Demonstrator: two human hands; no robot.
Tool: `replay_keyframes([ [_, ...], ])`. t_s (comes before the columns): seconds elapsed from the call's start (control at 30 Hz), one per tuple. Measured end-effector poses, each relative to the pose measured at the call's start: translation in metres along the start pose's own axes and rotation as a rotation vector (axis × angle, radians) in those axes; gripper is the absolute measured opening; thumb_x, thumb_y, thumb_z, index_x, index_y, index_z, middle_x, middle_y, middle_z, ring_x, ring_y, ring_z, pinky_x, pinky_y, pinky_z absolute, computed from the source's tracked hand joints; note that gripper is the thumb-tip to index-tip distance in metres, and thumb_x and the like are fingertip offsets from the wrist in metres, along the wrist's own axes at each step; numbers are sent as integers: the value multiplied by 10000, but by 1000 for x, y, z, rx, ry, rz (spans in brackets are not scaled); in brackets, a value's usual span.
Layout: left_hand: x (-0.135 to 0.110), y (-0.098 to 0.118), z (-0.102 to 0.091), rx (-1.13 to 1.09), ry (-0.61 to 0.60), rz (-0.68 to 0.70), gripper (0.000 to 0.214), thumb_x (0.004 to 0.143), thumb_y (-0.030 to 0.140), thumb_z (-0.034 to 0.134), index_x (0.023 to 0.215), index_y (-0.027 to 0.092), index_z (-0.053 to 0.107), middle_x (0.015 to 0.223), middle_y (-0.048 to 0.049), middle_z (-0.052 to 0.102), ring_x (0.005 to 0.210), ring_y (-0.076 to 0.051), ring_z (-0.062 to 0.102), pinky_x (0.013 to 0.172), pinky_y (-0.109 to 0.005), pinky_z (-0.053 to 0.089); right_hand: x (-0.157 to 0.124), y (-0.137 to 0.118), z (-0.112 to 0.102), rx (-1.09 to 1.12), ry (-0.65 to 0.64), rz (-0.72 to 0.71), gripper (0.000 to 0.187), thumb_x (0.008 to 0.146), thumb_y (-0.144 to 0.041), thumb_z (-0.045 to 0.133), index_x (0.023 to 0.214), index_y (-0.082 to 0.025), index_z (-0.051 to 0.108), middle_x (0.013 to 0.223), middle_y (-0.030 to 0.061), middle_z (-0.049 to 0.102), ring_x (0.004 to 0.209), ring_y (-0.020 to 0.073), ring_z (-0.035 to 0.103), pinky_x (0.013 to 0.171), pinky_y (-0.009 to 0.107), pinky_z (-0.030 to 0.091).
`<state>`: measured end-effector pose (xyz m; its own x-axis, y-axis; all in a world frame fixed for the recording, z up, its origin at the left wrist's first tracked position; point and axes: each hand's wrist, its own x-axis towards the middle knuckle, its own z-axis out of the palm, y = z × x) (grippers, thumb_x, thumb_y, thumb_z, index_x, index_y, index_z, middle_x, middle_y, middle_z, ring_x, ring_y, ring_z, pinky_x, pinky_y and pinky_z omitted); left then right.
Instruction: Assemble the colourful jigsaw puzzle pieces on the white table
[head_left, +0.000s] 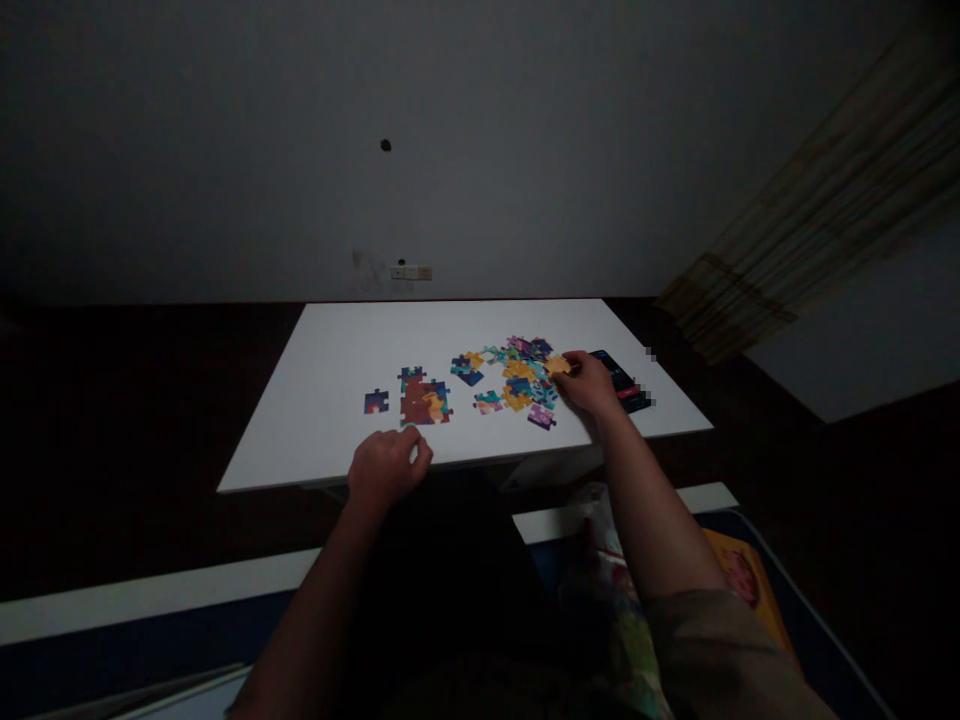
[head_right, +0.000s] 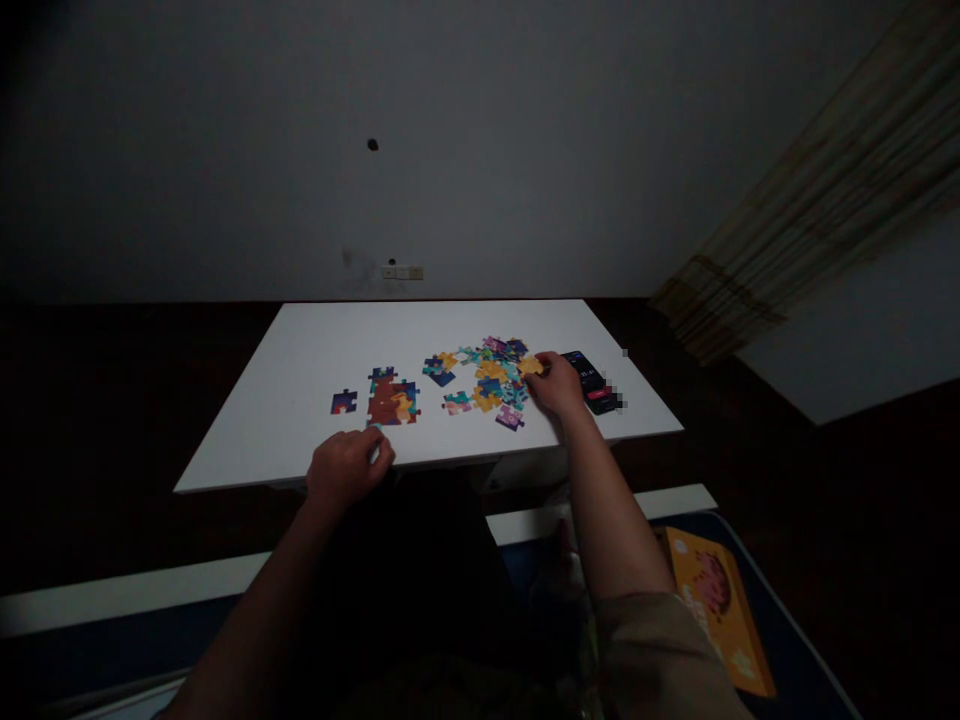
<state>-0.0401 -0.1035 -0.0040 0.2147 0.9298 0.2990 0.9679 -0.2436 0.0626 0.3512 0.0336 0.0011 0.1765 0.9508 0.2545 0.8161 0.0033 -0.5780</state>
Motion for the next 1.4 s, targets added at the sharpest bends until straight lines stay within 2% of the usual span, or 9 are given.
replay_keyframes([
  [0.2,0,0,2,-7,18,8,305,979,351,423,841,216,658,734,-67,679,677,-221,597,686,-346,386,-10,-1,-5,235,147,9,317,829,-404,655,1040,-183,743,1003,124,757,833,266,700,733,363,544],
  [0.3,0,0,0,-1,6,1,314,982,354,416,837,218,658,737,-65,680,683,-227,603,685,-349,389,-15,-5,-8,177,163,-40,308,867,-393,607,1034,-187,765,1032,127,761,871,279,707,805,395,548],
  [0.4,0,2,-2,6,-16,-5,318,986,356,408,849,218,659,756,-63,690,696,-229,609,691,-351,391,-21,-8,-10,7,127,-120,298,877,-305,559,1048,-197,778,1086,122,755,984,295,696,927,428,520],
  [0.53,0,2,-4,14,-13,-9,291,981,339,424,846,216,651,759,-62,695,698,-222,611,697,-348,394,-31,-9,-12,-60,-25,-212,402,844,-169,490,1140,-207,759,1183,93,733,1103,274,670,1005,410,491],
  [0.67,0,2,-3,15,4,-2,280,973,346,442,832,217,648,747,-59,694,687,-212,602,697,-340,390,-47,-14,-13,-42,27,-121,386,864,-204,487,1155,-191,741,1201,111,715,1088,279,662,984,415,496],
  [0.8,1,2,-2,12,3,-13,295,977,340,429,825,212,648,741,-61,688,677,-202,590,692,-327,386,-60,-26,-11,-80,34,-47,309,897,-385,557,1073,-202,733,1113,128,715,1001,293,660,900,416,510],
  [0.93,1,2,-2,16,-14,-6,305,982,344,423,833,209,651,756,-66,689,679,-207,589,688,-330,382,-62,-35,-5,-182,3,-70,438,845,-563,641,1062,-188,707,1083,161,688,1032,330,634,894,436,496],
  [1.13,0,2,-2,7,-6,-3,299,985,340,422,849,209,654,752,-76,691,688,-219,603,678,-344,369,-56,-34,1,-129,-34,1,379,803,-504,676,1026,-198,672,1036,138,691,961,307,645,817,402,500],
  [1.4,-1,1,-3,-51,-3,0,274,968,337,447,854,215,664,750,-83,678,697,-221,602,664,-352,369,-58,-40,3,257,70,106,281,794,-443,669,972,-229,629,900,73,706,792,245,658,728,371,528],
])
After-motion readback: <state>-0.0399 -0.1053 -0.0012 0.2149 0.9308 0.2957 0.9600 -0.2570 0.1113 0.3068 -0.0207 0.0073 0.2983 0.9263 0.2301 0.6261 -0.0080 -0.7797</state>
